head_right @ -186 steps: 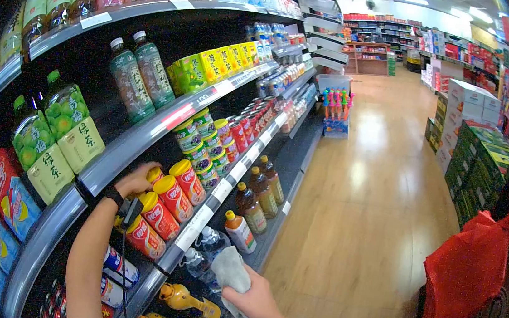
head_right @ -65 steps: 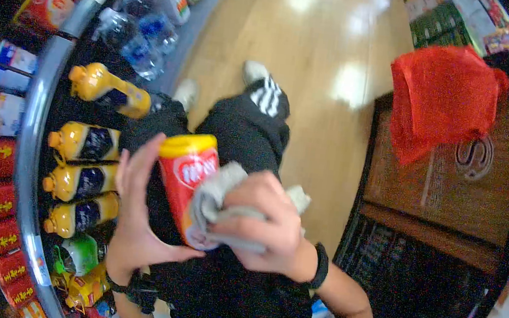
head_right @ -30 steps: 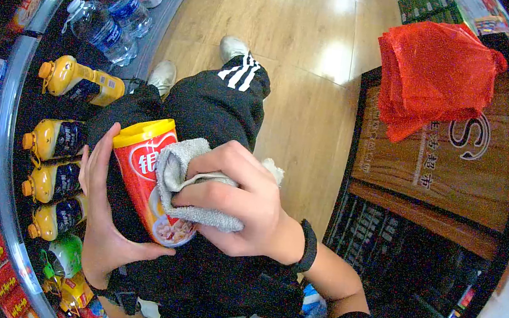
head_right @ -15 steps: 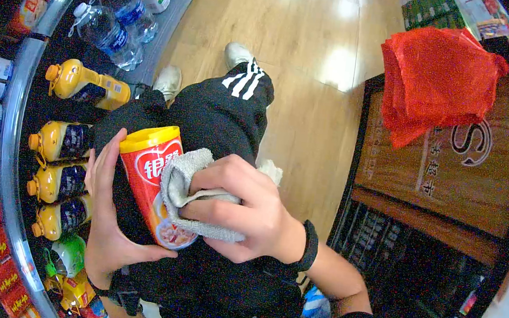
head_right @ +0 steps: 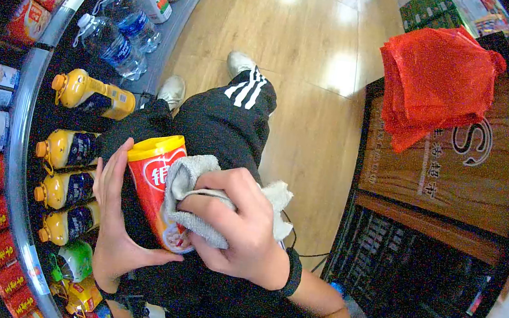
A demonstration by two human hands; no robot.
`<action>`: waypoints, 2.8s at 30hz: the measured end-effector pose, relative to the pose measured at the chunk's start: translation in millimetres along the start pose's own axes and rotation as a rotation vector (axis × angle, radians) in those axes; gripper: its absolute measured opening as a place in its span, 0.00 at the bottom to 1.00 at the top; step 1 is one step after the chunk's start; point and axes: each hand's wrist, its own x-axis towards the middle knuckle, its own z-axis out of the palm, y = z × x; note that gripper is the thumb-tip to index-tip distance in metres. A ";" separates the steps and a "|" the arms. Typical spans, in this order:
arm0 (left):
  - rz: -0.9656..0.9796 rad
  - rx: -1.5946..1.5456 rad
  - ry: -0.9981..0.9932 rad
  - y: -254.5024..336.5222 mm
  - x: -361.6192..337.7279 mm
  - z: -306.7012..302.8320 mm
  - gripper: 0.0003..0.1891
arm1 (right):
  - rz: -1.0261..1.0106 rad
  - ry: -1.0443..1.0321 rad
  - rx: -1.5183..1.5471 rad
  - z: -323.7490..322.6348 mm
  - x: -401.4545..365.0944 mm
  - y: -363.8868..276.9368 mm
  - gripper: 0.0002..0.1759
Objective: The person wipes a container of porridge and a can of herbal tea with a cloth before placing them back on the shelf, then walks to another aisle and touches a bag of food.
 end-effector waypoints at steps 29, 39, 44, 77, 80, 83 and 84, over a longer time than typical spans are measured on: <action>0.033 0.235 -0.080 42.0 16.7 1.8 0.66 | -0.194 -0.022 -0.013 -2.5 3.3 16.0 0.18; 0.145 0.069 0.168 0.9 -11.5 13.7 0.58 | -0.509 -0.177 0.032 2.3 -15.3 0.2 0.08; 0.069 0.044 0.120 -7.2 -20.4 13.1 0.64 | -0.431 -0.167 -0.080 -1.9 -6.7 -3.6 0.12; 0.010 0.009 -0.141 18.9 9.9 -10.5 0.69 | -0.290 -0.165 -0.283 -6.0 24.0 -8.2 0.15; 0.037 0.034 -0.144 13.0 17.2 -10.1 0.69 | -0.328 -0.294 -0.275 -8.4 3.5 -12.8 0.14; 0.026 0.065 -0.157 15.8 17.3 -12.5 0.69 | -0.394 -0.428 -0.227 -12.2 -12.9 -16.6 0.16; 0.025 0.064 -0.145 17.5 16.2 -12.5 0.67 | -0.406 -0.405 -0.229 -11.5 -15.5 -16.5 0.12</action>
